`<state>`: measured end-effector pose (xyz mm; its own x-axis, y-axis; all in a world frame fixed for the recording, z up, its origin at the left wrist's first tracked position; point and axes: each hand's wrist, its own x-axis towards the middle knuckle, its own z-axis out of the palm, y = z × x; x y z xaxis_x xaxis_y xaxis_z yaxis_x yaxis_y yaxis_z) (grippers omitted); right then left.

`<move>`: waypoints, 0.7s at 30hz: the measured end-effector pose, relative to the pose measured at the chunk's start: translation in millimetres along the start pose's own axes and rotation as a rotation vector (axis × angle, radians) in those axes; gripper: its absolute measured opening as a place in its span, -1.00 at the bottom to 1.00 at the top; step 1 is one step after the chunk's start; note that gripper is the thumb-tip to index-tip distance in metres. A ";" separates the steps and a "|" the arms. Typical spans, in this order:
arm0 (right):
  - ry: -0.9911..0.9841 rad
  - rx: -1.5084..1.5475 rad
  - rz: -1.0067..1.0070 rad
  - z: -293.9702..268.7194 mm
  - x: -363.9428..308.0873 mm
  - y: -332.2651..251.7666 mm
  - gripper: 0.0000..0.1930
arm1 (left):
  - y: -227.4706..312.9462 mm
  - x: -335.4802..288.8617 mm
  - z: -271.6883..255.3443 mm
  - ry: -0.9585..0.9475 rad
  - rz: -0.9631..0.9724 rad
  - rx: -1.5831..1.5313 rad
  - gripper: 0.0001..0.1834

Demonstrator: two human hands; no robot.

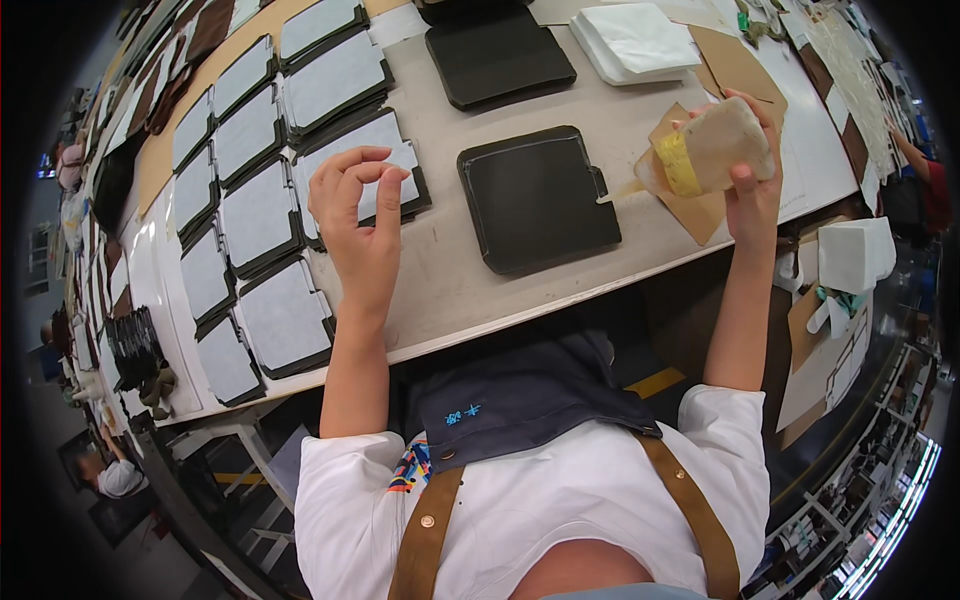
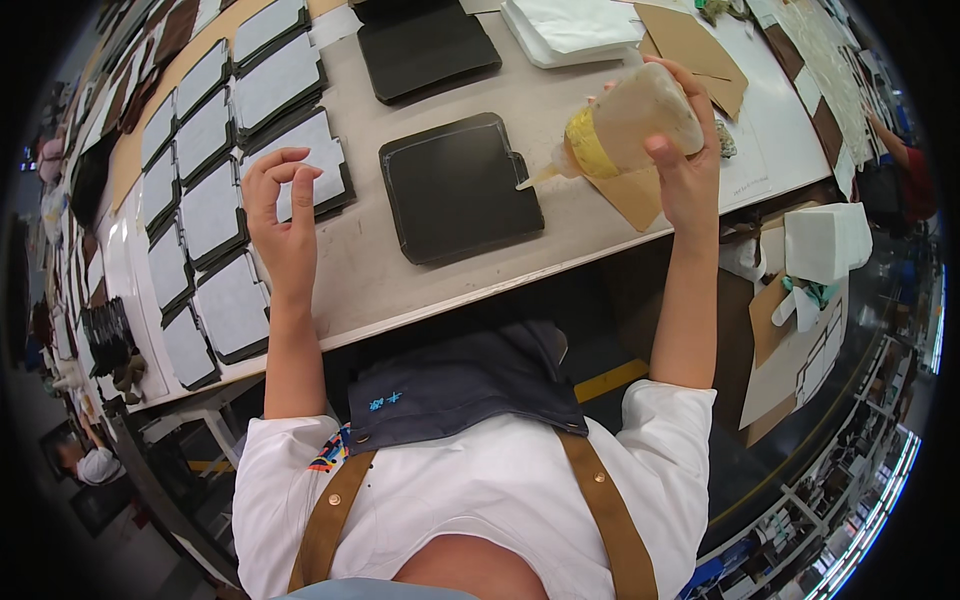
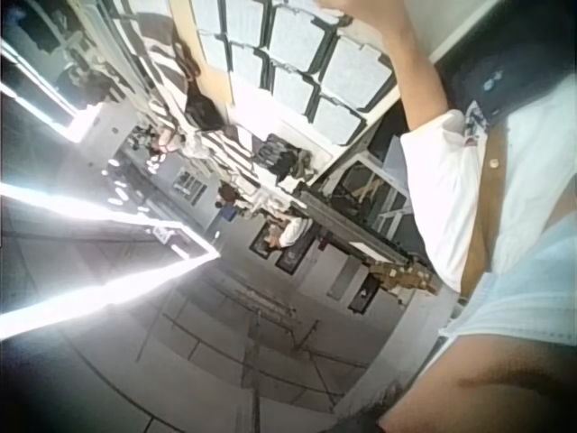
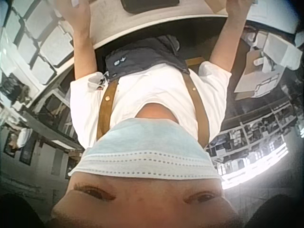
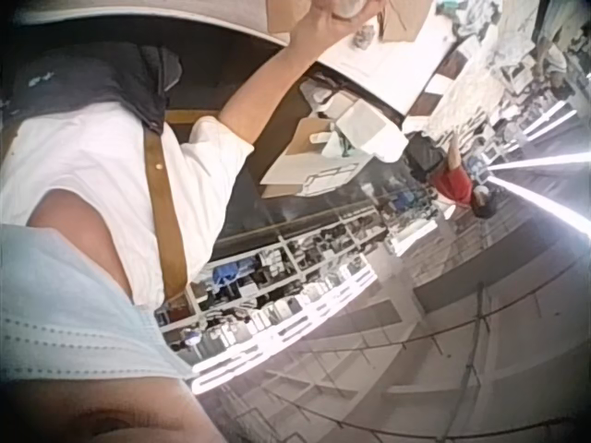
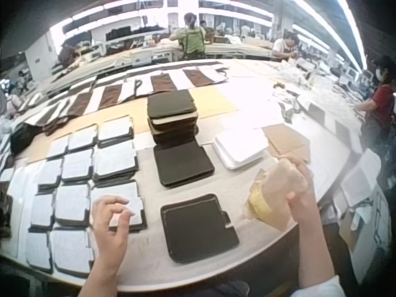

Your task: The person applies adhesive from a squeeze bottle onto the edges of a dark rectangular base. They then pick up a white rectangular insert and press it onto the adhesive, smoothing it down with their hands. This process is repeated for multiple units on a workbench.

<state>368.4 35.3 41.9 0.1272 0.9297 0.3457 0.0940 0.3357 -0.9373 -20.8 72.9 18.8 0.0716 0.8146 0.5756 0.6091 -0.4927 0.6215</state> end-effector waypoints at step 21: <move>0.577 0.138 0.106 24.6 -142.6 -20.6 -0.06 | -0.8 -1.9 0.1 0.015 -0.006 -0.029 -0.90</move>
<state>324.0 -100.4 10.9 0.6479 0.7397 0.1822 -0.0728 0.2982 -0.9517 -21.4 71.8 17.1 0.0560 0.8132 0.5793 0.5865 -0.4964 0.6401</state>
